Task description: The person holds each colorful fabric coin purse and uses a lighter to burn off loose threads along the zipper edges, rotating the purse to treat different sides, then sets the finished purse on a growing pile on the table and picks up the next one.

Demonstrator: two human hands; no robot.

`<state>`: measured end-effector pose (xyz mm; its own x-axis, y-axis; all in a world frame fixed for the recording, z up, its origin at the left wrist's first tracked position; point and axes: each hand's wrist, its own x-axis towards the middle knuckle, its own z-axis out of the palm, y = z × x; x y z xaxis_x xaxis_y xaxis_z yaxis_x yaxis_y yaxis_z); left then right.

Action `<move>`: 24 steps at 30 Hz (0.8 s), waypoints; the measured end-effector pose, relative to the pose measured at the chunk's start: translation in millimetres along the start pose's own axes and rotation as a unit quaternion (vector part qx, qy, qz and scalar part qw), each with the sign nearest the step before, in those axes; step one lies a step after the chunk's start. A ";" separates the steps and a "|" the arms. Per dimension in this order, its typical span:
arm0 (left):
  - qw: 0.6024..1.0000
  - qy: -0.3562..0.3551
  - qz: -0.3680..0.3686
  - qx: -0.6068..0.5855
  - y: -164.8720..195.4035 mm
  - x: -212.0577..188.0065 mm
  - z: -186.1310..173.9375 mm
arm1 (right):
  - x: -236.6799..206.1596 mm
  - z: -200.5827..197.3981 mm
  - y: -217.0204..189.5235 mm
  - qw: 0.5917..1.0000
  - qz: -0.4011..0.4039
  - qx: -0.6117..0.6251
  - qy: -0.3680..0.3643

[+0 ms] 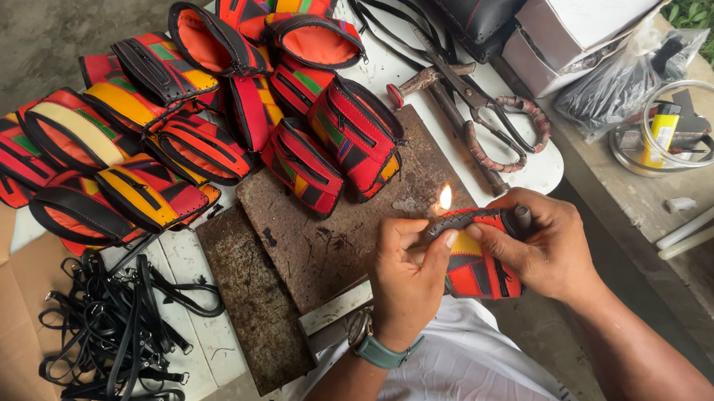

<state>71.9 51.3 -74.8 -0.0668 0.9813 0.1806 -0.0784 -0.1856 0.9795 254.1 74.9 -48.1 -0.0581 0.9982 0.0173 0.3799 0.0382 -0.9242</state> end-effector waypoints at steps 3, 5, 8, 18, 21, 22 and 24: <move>1.000 -0.009 0.002 -0.024 -3.5 0.4 -0.8 | 1.1 -1.5 -3.2 0.999 -0.037 -0.011 0.007; 1.000 -0.006 -0.022 -0.016 -5.0 -0.5 -0.3 | -0.3 -3.7 -4.9 0.999 -0.039 -0.022 0.004; 1.000 -0.006 0.014 -0.025 -6.6 0.7 1.6 | 0.2 -4.6 -5.8 1.000 -0.014 -0.026 0.007; 0.973 0.017 0.154 0.169 6.9 -11.1 -7.6 | 2.6 -8.1 5.5 0.998 -0.033 0.040 -0.029; 0.951 0.009 0.255 0.175 7.4 -20.0 -8.6 | -0.9 -10.0 11.5 0.999 0.014 0.040 -0.029; 0.952 0.000 0.262 0.160 6.7 -20.7 -8.3 | -2.0 -10.0 13.2 0.998 0.007 0.046 -0.031; 0.953 -0.010 0.266 0.141 6.1 -21.3 -7.8 | -4.2 -9.9 16.1 0.998 -0.009 0.048 -0.031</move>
<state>65.0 28.8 -73.4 -0.0021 0.7529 0.6582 0.2325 -0.6398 0.7326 269.6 71.8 -59.3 -0.1217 0.9925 0.0135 0.2887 0.0484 -0.9562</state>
